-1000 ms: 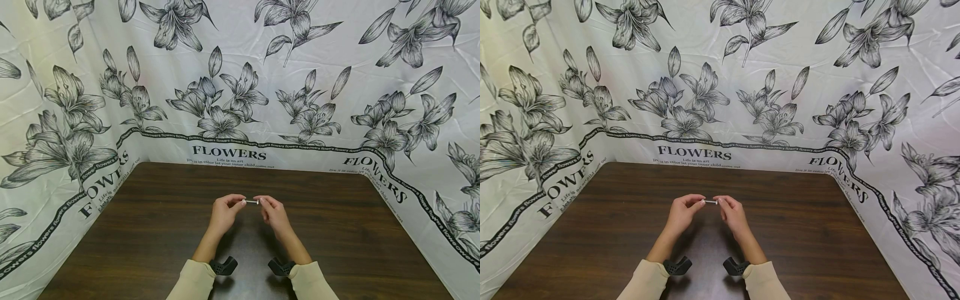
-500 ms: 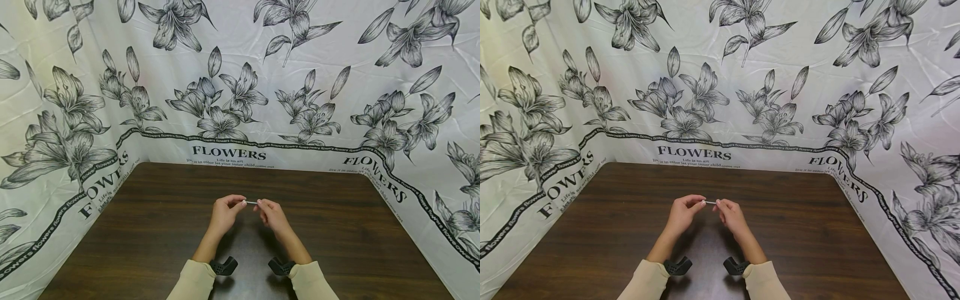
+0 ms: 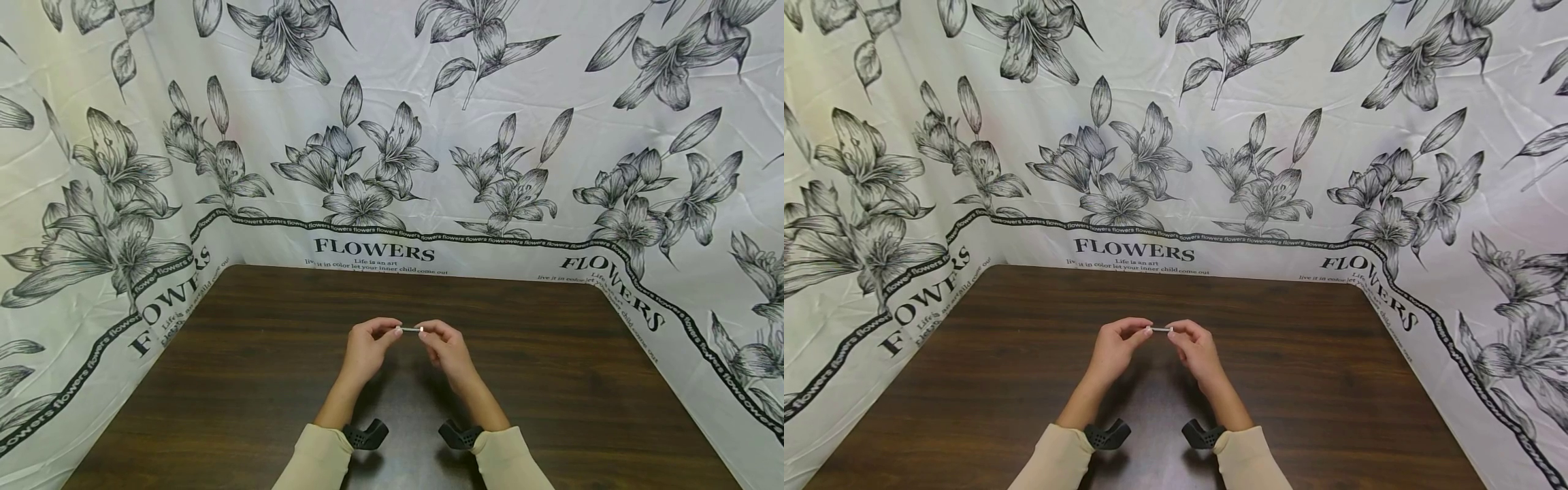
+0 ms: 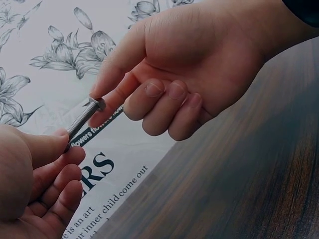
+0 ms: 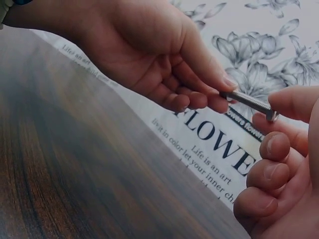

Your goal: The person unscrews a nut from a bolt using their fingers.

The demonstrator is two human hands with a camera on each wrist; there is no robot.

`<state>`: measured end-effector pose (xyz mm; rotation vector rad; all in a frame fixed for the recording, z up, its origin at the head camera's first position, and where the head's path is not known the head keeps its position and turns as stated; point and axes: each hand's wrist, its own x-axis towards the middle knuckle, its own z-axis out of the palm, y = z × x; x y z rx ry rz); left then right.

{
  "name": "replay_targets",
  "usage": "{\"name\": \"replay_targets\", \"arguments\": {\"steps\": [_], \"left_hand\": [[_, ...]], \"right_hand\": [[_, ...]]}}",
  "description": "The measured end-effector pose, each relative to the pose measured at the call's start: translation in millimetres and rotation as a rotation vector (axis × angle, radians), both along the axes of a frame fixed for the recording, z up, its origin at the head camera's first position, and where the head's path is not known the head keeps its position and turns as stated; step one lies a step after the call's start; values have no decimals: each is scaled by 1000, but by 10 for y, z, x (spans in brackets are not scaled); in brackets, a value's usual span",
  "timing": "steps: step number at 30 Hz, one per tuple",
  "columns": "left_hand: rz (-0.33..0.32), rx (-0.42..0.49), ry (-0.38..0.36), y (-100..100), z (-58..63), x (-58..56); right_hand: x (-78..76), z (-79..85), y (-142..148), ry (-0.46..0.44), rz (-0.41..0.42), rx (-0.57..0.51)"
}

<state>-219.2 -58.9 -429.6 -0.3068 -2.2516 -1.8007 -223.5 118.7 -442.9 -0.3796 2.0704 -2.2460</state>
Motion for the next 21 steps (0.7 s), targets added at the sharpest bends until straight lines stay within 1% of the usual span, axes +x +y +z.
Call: {"name": "replay_targets", "arguments": {"steps": [2, 8, 14, 18, 21], "left_hand": [[-1, 5, 4, 0, 33, 24], [-4, 5, 2, -1, 28, 18], [15, 16, 4, 22, 52, 39], [21, 13, 10, 22, 75, 57], [15, 4, 2, 11, 65, 45]], "right_hand": [[-1, -3, 3, 7, 5, -14], [-4, -12, 10, 50, 14, -25], [-5, -16, 16, 106, 19, -37], [-1, -16, 18, 126, 30, -46], [0, -15, 19, 129, 33, -46]]}}
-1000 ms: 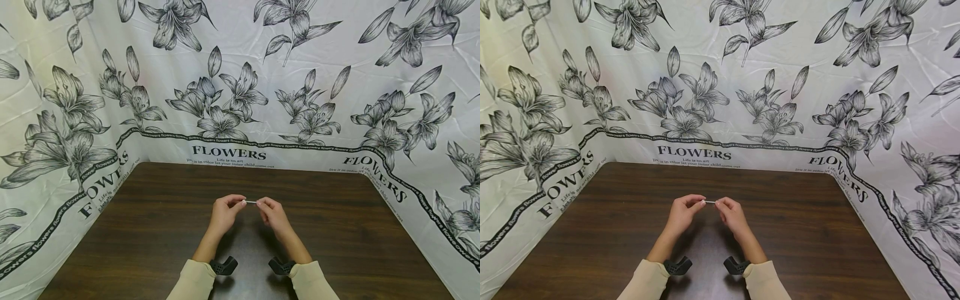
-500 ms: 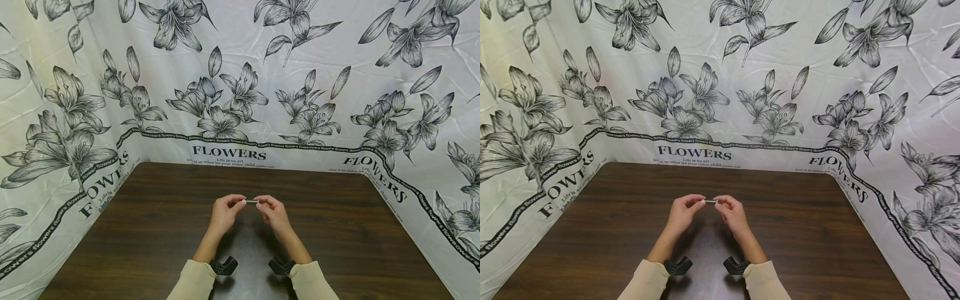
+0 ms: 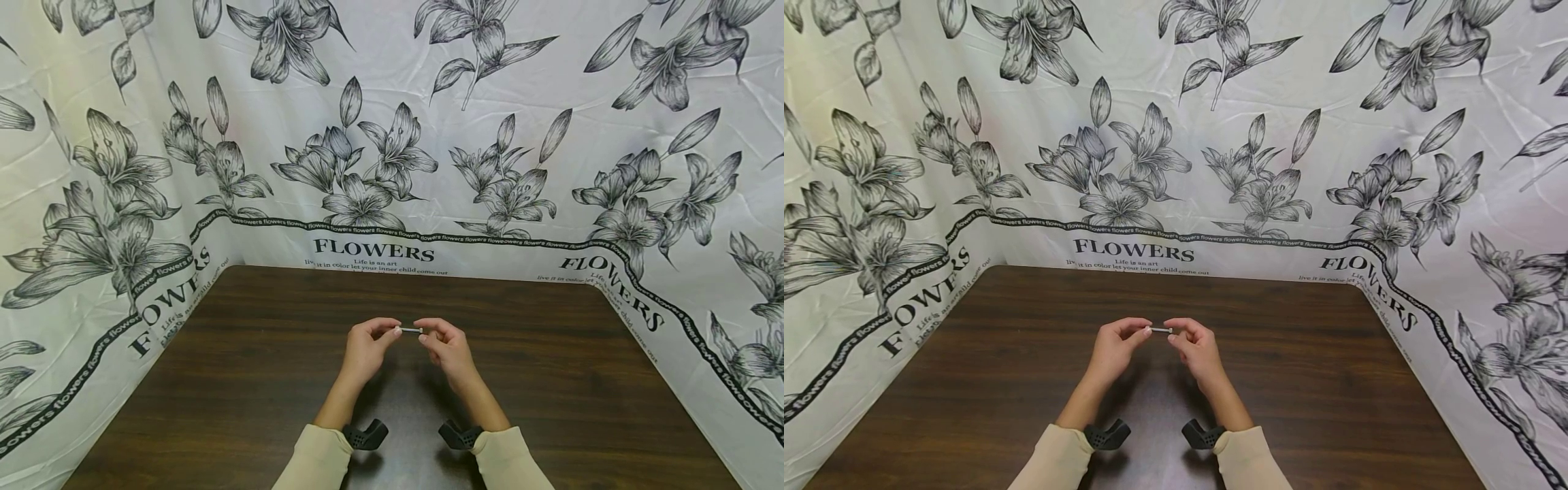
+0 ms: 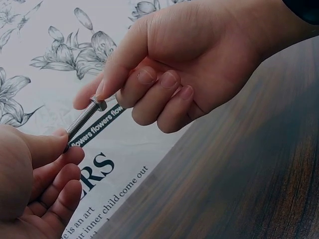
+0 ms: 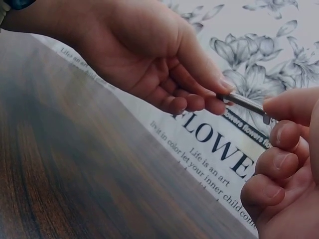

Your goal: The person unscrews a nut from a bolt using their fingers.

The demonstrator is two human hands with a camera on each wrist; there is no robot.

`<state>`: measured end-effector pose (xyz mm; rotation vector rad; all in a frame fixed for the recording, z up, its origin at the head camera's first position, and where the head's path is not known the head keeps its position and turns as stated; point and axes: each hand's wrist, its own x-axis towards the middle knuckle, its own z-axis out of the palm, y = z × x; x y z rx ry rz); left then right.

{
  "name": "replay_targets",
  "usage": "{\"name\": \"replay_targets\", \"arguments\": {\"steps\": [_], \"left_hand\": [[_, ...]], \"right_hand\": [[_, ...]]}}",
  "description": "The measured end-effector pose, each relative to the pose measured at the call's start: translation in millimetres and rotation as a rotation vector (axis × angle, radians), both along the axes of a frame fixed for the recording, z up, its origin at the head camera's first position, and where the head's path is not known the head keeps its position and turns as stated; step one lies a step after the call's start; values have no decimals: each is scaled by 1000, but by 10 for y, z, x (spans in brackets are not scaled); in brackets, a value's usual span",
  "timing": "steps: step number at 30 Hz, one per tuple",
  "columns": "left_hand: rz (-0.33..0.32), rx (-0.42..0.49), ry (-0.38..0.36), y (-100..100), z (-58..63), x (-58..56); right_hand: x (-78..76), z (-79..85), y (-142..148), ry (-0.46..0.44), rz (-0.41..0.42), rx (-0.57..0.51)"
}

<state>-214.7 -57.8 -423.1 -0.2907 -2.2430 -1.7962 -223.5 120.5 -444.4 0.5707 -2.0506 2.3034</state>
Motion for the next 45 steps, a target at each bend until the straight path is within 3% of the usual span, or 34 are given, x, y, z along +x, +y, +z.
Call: {"name": "replay_targets", "arguments": {"steps": [2, 9, 11, 21, 37, 41, 45], "left_hand": [[-5, -3, -4, -7, -20, -16], [-9, -1, -3, -29, -348, -233], [-14, 3, 1, -32, -377, -249], [-51, -28, 7, -23, -409, -253], [-20, -24, -14, -32, -400, -248], [-18, -20, -6, -38, -400, -251], [-18, -14, 4, -41, -403, -254]], "right_hand": [[0, 3, -3, -12, -6, 2], [3, 35, -20, -126, -74, 93], [7, 41, -23, -153, -80, 123], [21, 50, -32, -225, -64, 152], [25, 53, -38, -197, -88, 54], [6, 14, -25, -182, -86, 26], [-76, -133, -5, -168, -92, -12]]}}
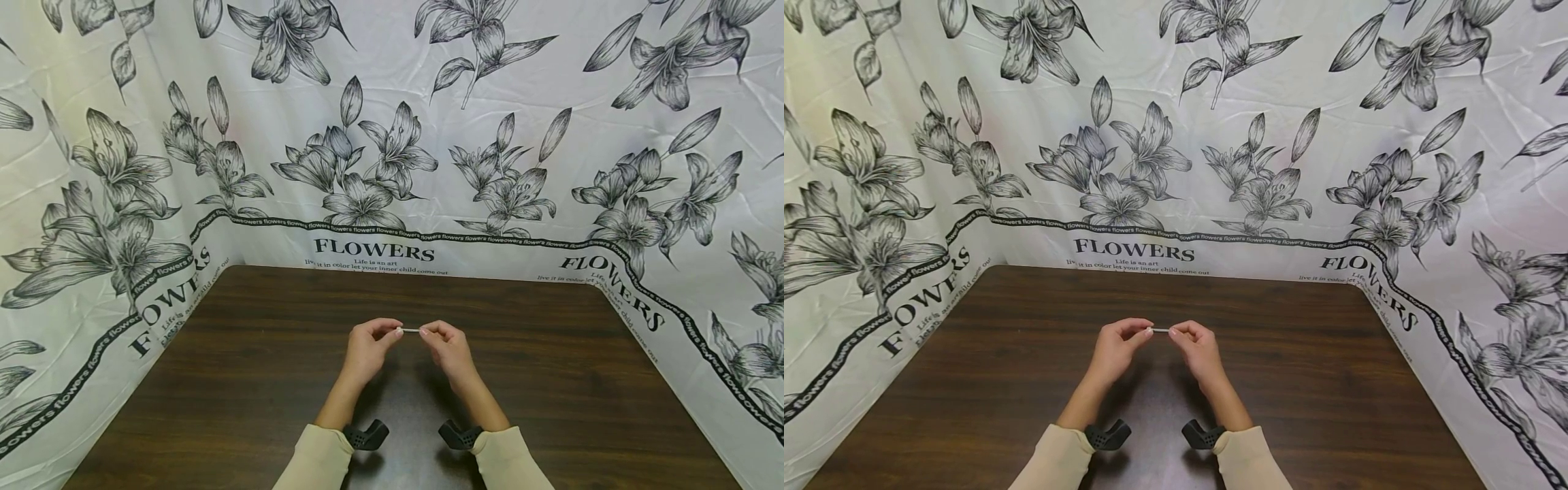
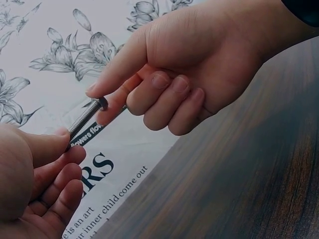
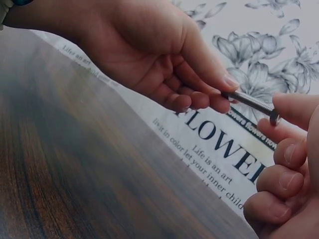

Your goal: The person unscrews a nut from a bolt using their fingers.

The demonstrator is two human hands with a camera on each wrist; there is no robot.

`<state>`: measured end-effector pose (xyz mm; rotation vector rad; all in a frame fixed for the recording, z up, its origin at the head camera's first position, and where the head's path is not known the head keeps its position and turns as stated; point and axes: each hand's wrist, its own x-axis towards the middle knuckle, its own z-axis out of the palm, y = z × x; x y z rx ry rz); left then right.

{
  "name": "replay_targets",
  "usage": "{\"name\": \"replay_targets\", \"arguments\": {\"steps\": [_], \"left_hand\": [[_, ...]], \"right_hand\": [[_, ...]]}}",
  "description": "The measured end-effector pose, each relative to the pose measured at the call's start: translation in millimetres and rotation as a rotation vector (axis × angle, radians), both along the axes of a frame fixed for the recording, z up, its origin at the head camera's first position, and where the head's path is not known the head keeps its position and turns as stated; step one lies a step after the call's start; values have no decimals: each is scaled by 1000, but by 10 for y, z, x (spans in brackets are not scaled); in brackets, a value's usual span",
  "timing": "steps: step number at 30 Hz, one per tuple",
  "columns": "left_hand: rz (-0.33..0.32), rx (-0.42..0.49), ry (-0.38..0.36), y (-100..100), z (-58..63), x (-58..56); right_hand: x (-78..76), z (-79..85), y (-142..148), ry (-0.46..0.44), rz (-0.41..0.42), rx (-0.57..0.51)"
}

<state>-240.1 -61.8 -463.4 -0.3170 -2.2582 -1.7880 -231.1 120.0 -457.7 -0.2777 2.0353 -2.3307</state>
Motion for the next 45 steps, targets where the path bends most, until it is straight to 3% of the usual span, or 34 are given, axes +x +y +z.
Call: {"name": "replay_targets", "arguments": {"steps": [4, 11, 14, 21, 32, 40, 45], "left_hand": [[2, 8, 1, -4, -6, -1], [14, 17, 6, 29, 346, 229], [17, 16, 1, 31, 382, 253], [16, 18, -7, 33, 376, 248], [-19, 4, 0, 36, 362, 237], [-40, -7, -1, 45, 364, 240], [-37, -5, -3, 46, 376, 243]], "right_hand": [[-49, -103, 6, 37, -8, -13], [65, 100, -9, 73, 46, -13], [61, 92, -1, 84, 63, -23], [54, 93, 1, 85, 97, 13], [62, 127, -11, -20, 76, 141], [59, 135, 0, -55, 86, 116], [-26, 15, 23, -80, 75, 55]]}}
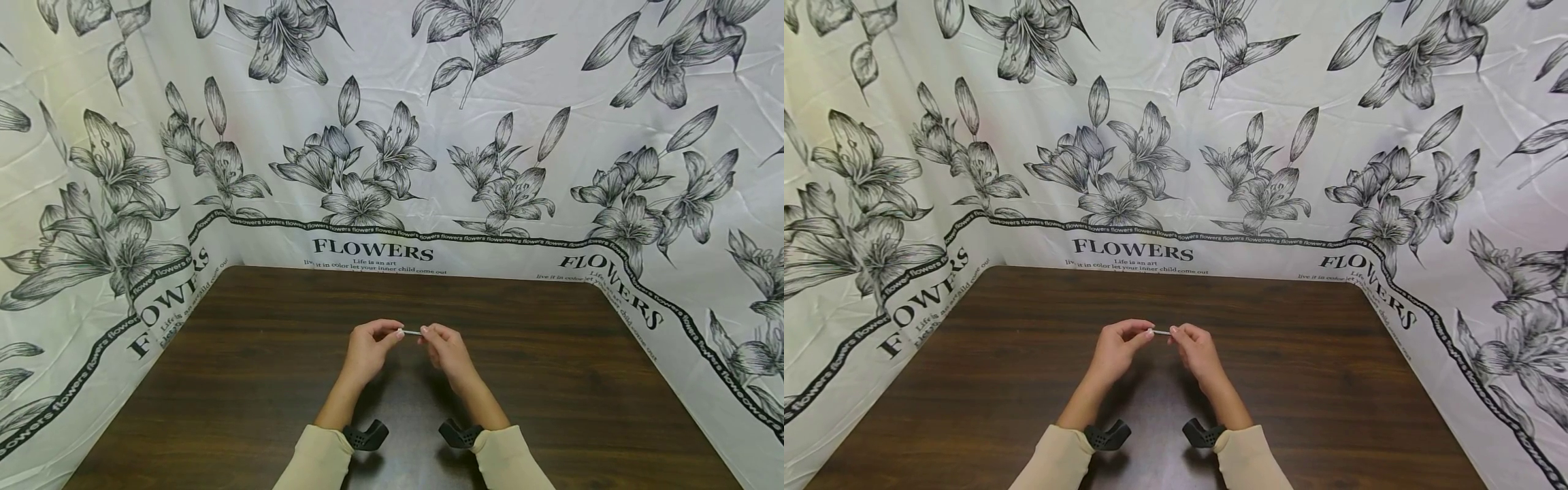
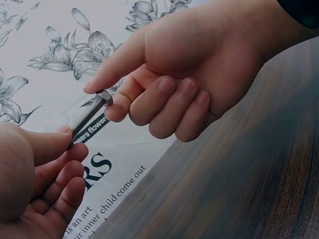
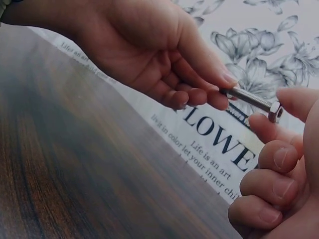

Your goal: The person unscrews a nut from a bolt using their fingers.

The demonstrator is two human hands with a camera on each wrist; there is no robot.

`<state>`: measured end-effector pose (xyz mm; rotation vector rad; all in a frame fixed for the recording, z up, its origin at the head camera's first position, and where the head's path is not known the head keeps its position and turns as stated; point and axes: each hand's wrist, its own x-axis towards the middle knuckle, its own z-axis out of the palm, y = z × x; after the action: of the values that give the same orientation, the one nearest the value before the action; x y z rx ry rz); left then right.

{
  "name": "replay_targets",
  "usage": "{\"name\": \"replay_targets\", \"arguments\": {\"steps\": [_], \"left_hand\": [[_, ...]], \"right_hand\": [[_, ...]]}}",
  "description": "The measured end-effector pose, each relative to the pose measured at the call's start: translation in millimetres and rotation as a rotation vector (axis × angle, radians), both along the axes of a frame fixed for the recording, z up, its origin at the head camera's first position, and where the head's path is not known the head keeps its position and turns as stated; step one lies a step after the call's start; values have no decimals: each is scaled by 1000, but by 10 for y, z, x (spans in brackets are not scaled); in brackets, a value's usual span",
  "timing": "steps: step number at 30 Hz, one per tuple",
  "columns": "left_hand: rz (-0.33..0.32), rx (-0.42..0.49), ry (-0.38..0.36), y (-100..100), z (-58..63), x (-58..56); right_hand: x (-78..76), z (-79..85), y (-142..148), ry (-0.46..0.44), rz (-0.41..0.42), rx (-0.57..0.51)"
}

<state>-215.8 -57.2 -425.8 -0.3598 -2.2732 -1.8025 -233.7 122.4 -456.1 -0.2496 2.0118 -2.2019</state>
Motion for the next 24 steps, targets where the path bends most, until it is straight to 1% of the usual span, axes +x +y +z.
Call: {"name": "replay_targets", "arguments": {"steps": [5, 9, 12, 15, 20, 24], "left_hand": [[11, 7, 9, 1, 5, 2], [18, 10, 12, 5, -5, 0], [24, 10, 8, 6, -9, -3], [27, 13, -2, 5, -9, -8], [33, 15, -17, -10, 0, -15], [28, 18, -22, -29, 19, -6]], "right_hand": [[-68, -135, 15, 33, -20, -63], [-68, -170, 20, 91, -14, -92], [-60, -177, 21, 116, -17, -110], [-55, -180, 21, 134, -27, -120], [-59, -169, 34, 178, -25, -92], [4, -32, 31, 221, 0, -47]]}}
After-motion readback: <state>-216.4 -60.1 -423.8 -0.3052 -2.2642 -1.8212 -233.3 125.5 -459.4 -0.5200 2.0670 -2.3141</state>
